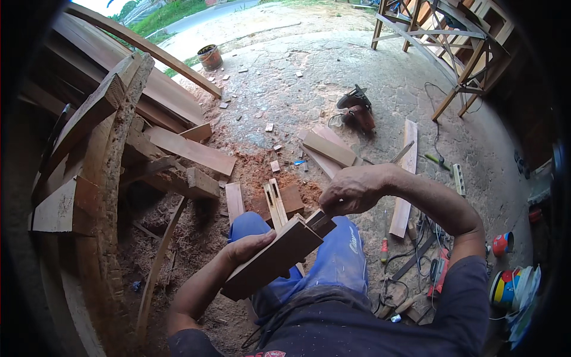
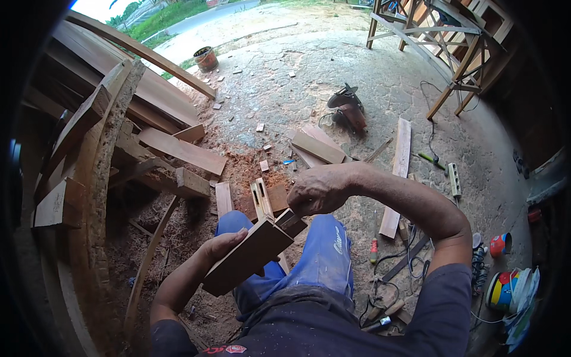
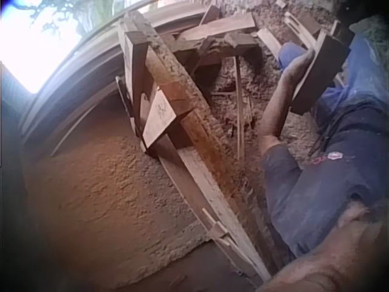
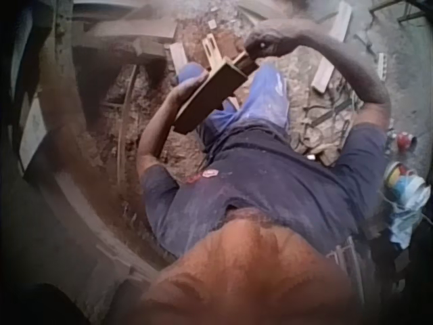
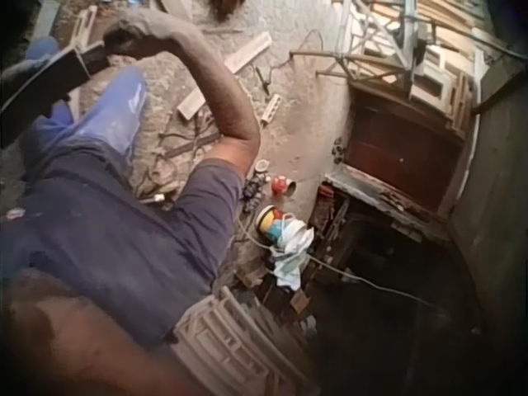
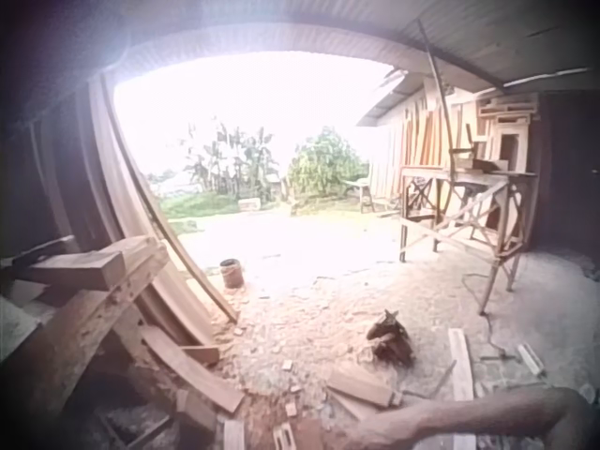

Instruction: The person saws a piece of wood using a hand saw and then uses a chisel and mallet followed by an axe to shape a joint in another wooden piece.

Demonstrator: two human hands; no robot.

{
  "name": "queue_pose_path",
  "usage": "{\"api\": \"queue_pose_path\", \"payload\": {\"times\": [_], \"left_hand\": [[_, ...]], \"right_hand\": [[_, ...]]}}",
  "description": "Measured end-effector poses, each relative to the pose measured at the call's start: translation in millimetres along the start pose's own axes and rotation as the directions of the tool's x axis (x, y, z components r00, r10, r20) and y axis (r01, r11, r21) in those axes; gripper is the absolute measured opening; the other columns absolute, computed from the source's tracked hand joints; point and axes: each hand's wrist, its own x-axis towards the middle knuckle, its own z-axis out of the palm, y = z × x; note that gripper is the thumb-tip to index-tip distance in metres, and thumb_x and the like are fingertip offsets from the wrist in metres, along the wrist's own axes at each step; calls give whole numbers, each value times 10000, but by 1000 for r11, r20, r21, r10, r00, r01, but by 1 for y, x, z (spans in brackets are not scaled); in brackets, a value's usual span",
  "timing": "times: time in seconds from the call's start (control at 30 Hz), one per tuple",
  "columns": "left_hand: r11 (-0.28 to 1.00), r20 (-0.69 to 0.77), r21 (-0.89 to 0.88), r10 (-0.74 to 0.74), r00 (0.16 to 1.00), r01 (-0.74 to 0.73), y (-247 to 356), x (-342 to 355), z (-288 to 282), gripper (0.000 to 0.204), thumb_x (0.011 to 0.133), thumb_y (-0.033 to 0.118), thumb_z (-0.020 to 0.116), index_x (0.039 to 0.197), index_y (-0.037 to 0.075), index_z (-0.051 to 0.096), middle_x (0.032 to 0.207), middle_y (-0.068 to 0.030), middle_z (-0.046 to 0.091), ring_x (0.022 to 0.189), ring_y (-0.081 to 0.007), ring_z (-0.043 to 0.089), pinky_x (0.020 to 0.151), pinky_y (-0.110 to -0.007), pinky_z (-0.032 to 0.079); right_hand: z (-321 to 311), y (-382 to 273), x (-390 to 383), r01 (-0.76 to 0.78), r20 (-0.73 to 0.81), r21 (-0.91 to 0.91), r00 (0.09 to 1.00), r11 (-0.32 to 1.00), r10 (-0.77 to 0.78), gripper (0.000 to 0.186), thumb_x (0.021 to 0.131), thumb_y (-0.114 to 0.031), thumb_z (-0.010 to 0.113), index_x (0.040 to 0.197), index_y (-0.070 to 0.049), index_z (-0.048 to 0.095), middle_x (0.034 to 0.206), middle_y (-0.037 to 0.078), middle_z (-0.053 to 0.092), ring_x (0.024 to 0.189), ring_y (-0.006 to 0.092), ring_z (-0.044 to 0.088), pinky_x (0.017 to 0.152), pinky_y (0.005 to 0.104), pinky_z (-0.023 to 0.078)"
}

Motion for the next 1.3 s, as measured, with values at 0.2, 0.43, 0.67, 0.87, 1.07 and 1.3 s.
{"api": "queue_pose_path", "payload": {"times": [0.2,0.43,0.67,0.87,1.07,1.3], "left_hand": [[995,-112,95,-17,994,27,-21,-6,-26,783,1011,628,497,1395,-51,561,1282,-213,679,1080,-304,703,982,-412,538],[882,-481,366,451,752,-296,-6,-64,-38,872,920,555,717,1514,-26,450,1368,-160,633,1194,-211,637,1008,-323,497],[499,-755,590,621,212,635,-73,-94,-137,1136,757,587,804,1584,-15,308,1401,-267,567,1304,-439,534,1139,-486,398],[648,-801,573,573,175,502,-155,-37,-209,1158,763,497,838,1617,9,228,1506,-306,470,1420,-434,444,1208,-479,330],[615,-814,553,543,206,562,-206,6,-230,1194,754,482,838,1651,101,148,1592,-268,370,1455,-424,393,1214,-530,299],[597,-827,378,561,-32,708,-260,-4,-214,1106,807,593,757,1656,195,170,1596,-151,374,1375,-419,425,1142,-608,334]], "right_hand": [[14,8,6,21,-11,-23,1000,1000,-21,160,967,-196,620,912,-46,612,802,179,612,795,380,635,706,471,483],[155,141,-40,-574,-434,211,670,791,602,240,906,-279,649,947,-54,722,931,168,740,891,351,716,788,450,558],[305,182,-19,-574,-423,509,483,641,767,595,852,-259,694,1366,23,596,1307,293,642,1166,396,667,990,450,544],[254,140,41,-402,-480,569,545,717,687,548,913,-186,687,1417,-1,574,1325,266,649,1137,350,698,952,412,569],[61,6,103,-47,-836,193,514,980,189,397,956,-63,650,1346,5,617,1229,233,681,1106,330,698,909,411,562],[-179,-205,239,232,-633,-683,286,692,-720,301,960,-62,654,1261,-73,678,1134,149,706,1049,333,693,901,417,554]]}}
